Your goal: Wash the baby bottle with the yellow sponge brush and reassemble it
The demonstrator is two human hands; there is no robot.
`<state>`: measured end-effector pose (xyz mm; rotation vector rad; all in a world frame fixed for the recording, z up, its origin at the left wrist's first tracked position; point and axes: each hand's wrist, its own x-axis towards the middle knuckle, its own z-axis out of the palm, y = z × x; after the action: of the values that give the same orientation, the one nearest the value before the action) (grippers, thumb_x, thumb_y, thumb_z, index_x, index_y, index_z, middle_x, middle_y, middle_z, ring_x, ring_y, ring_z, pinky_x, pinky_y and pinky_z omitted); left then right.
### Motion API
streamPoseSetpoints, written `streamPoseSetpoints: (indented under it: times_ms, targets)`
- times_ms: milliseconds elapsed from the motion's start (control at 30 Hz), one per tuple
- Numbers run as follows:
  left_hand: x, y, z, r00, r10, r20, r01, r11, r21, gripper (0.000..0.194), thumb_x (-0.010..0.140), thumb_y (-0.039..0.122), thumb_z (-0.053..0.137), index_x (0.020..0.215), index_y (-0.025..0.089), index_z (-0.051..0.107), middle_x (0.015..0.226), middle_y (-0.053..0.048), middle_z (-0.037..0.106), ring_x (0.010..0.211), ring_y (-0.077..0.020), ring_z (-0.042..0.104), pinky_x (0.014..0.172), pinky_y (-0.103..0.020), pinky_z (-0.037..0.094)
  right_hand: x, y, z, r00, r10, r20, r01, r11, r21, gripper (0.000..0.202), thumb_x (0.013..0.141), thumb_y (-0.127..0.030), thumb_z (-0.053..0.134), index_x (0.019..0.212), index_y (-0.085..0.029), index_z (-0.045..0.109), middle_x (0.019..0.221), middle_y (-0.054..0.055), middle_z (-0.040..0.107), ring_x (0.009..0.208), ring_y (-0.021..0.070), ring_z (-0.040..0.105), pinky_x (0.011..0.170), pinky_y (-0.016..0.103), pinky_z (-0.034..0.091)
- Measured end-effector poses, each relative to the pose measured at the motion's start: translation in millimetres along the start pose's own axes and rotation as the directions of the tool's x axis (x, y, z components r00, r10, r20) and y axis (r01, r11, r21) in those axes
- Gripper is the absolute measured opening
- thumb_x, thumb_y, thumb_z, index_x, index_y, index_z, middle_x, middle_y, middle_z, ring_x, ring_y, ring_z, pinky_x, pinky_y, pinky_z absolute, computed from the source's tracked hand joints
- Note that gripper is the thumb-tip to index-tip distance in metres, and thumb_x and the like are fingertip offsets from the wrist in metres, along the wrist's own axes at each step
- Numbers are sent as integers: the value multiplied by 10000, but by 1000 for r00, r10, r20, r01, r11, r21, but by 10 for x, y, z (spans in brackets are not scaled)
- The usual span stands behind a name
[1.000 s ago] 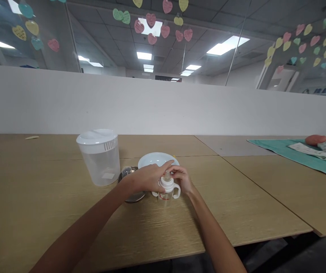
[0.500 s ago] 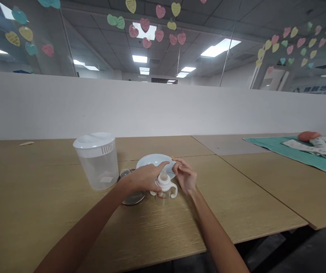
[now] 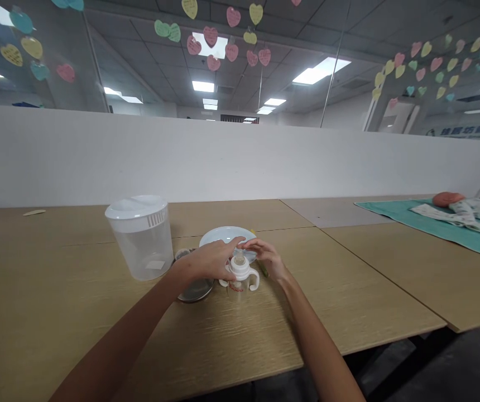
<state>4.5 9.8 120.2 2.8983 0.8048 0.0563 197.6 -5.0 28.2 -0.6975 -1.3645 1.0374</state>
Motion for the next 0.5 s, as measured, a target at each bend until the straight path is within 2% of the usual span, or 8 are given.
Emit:
streamPoseSetpoints:
  times_ms: [100, 233, 367, 500]
  targets:
    - [5, -36, 21, 1000, 6, -8, -6, 1000, -26, 770, 626, 412, 649, 1282, 191, 312, 983, -79, 638, 891, -257, 587, 581, -251, 391, -42, -38, -23, 970, 151, 190, -145, 988, -44, 350, 618, -217, 675, 966, -202, 629, 987, 59, 660, 929, 205, 584, 799, 322, 433]
    - [7, -52, 45, 1000, 15, -12, -16, 998, -57, 760, 634, 419, 626, 1288, 194, 311, 964, -65, 644, 870, -245, 590, 585, -251, 390, -75, -106, -30, 960, 178, 217, -141, 974, -175, 498, 640, -222, 730, 1116, -237, 581, 1113, 58, 600, 1070, 208, 518, 864, 324, 420]
    - [3, -36, 48, 1000, 17, -14, -18, 998, -54, 774, 616, 447, 648, 1278, 205, 329, 983, -65, 641, 885, -248, 589, 595, -254, 395, -55, -133, 21, 954, 138, 267, -61, 959, -276, 385, 628, -282, 750, 990, -216, 639, 1068, 44, 590, 1036, 208, 519, 926, 343, 379]
    - [-2, -20, 51, 1000, 19, 14, -18, 997, -78, 762, 615, 451, 662, 1264, 212, 341, 1009, -62, 628, 916, -245, 590, 624, -257, 412, -47, -124, 62, 968, 139, 207, -55, 929, -365, 333, 597, -303, 769, 884, -204, 629, 916, 17, 594, 924, 188, 530, 856, 323, 398]
